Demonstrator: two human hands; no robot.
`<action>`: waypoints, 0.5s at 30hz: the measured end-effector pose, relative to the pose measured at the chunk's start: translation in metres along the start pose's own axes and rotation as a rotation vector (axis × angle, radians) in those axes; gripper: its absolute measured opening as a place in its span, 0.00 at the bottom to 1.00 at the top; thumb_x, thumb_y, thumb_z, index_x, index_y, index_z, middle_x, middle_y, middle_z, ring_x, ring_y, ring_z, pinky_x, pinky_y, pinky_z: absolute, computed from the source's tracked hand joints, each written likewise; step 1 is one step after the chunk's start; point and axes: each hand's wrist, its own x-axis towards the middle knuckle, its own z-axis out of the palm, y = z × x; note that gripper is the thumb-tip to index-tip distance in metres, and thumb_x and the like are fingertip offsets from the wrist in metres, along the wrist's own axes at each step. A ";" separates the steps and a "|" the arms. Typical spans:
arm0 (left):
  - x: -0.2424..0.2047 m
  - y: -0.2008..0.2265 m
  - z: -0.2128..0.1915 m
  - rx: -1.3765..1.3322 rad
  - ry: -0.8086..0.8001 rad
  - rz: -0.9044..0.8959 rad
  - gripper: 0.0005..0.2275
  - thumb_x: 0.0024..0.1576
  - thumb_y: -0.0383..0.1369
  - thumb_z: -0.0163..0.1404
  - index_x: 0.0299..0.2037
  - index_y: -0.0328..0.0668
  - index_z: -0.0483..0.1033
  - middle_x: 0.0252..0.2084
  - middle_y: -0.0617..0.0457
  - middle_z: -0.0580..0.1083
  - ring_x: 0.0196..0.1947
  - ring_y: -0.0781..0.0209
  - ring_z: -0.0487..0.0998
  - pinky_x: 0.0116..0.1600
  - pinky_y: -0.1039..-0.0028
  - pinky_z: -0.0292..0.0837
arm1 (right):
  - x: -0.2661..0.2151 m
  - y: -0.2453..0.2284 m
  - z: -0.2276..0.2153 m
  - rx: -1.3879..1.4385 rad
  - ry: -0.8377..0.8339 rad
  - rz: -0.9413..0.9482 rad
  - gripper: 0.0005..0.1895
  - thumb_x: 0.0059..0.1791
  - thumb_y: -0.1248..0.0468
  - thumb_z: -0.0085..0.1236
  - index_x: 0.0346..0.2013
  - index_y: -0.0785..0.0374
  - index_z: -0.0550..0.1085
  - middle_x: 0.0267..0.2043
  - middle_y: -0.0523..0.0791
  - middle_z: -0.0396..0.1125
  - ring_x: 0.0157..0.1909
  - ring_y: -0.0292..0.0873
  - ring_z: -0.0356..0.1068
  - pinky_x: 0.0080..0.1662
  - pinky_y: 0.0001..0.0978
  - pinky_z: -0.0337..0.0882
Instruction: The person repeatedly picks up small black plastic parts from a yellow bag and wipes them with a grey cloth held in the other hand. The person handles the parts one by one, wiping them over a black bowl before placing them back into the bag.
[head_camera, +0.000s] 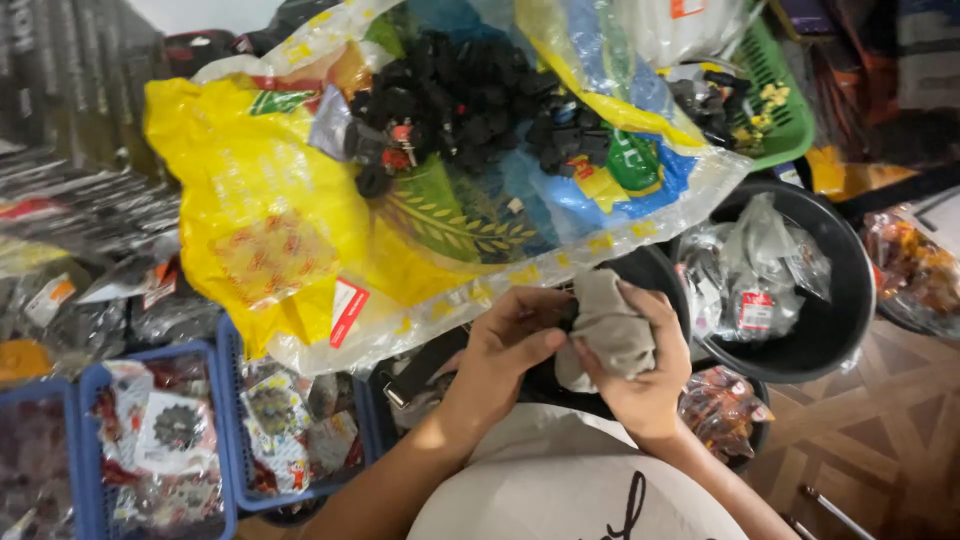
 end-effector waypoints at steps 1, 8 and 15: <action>0.000 -0.005 -0.001 0.028 -0.009 0.017 0.16 0.56 0.29 0.62 0.53 0.33 0.78 0.40 0.47 0.76 0.42 0.63 0.76 0.47 0.69 0.73 | 0.000 0.001 -0.001 -0.034 0.026 0.015 0.37 0.33 0.63 0.79 0.55 0.67 0.74 0.52 0.56 0.72 0.53 0.57 0.74 0.56 0.49 0.68; -0.003 -0.016 0.004 -0.012 0.065 -0.013 0.16 0.53 0.29 0.63 0.51 0.32 0.78 0.39 0.52 0.75 0.40 0.67 0.75 0.45 0.75 0.72 | -0.006 -0.001 -0.003 -0.051 0.039 0.054 0.39 0.33 0.62 0.79 0.56 0.66 0.74 0.52 0.57 0.71 0.54 0.58 0.73 0.58 0.49 0.68; -0.002 -0.023 -0.011 0.043 0.027 0.010 0.14 0.57 0.30 0.61 0.52 0.35 0.79 0.37 0.50 0.74 0.39 0.65 0.74 0.44 0.72 0.73 | -0.002 0.000 -0.003 -0.073 0.090 0.123 0.35 0.37 0.65 0.76 0.57 0.67 0.73 0.54 0.57 0.70 0.57 0.56 0.72 0.61 0.49 0.65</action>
